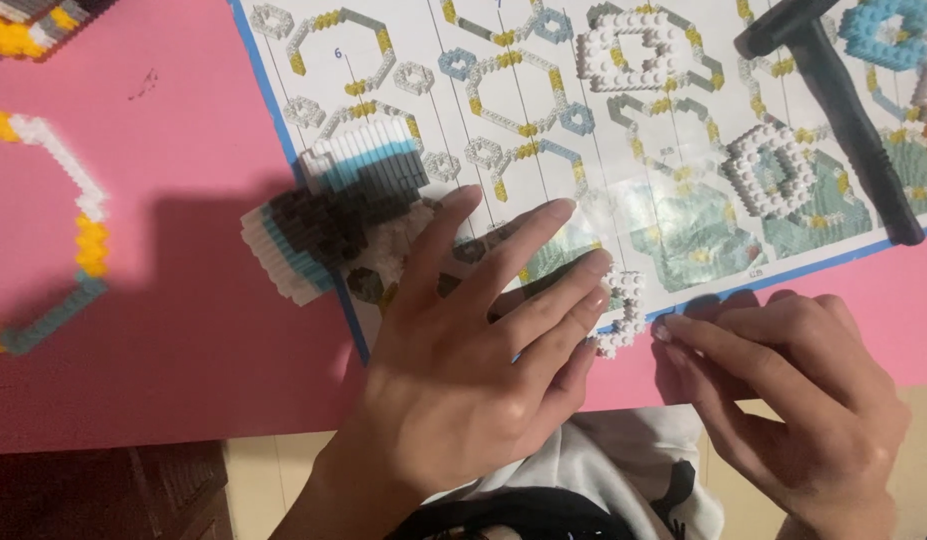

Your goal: Assembling a toy model using small interlocking plastic blocks while following an instruction manual.

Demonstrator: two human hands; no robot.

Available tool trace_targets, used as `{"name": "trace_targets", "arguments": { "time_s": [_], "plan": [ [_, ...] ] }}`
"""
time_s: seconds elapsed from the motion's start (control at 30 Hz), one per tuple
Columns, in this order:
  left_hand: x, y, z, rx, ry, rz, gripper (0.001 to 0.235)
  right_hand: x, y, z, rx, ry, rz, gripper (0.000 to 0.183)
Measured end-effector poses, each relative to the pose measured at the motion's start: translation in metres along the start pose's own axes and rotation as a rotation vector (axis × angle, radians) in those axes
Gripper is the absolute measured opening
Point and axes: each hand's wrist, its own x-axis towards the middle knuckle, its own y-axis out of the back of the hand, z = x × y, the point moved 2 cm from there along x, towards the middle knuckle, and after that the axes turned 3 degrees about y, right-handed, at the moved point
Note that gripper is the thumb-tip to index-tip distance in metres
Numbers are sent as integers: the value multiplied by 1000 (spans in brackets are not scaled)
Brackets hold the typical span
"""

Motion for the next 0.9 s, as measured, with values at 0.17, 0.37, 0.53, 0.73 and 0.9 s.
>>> {"name": "trace_targets", "arguments": {
  "time_s": [0.17, 0.37, 0.53, 0.73, 0.9],
  "plan": [
    [-2, 0, -1, -2, 33, -30, 22, -2, 0, 4, -4, -26, -40, 23],
    [-6, -7, -3, -9, 52, 0, 25, 9, 4, -3, 38, -47, -89, 29],
    [-5, -8, -4, -6, 63, 13, 26, 10, 0, -6, 95, -141, -101, 38],
    [-6, -8, -4, 11, 69, -25, 27, 5, -4, 3, 46, -33, -88, 27],
    [-5, -9, -6, 0, 61, -2, 27, 10, -2, 3, 48, 52, -93, 22]
  ]
}}
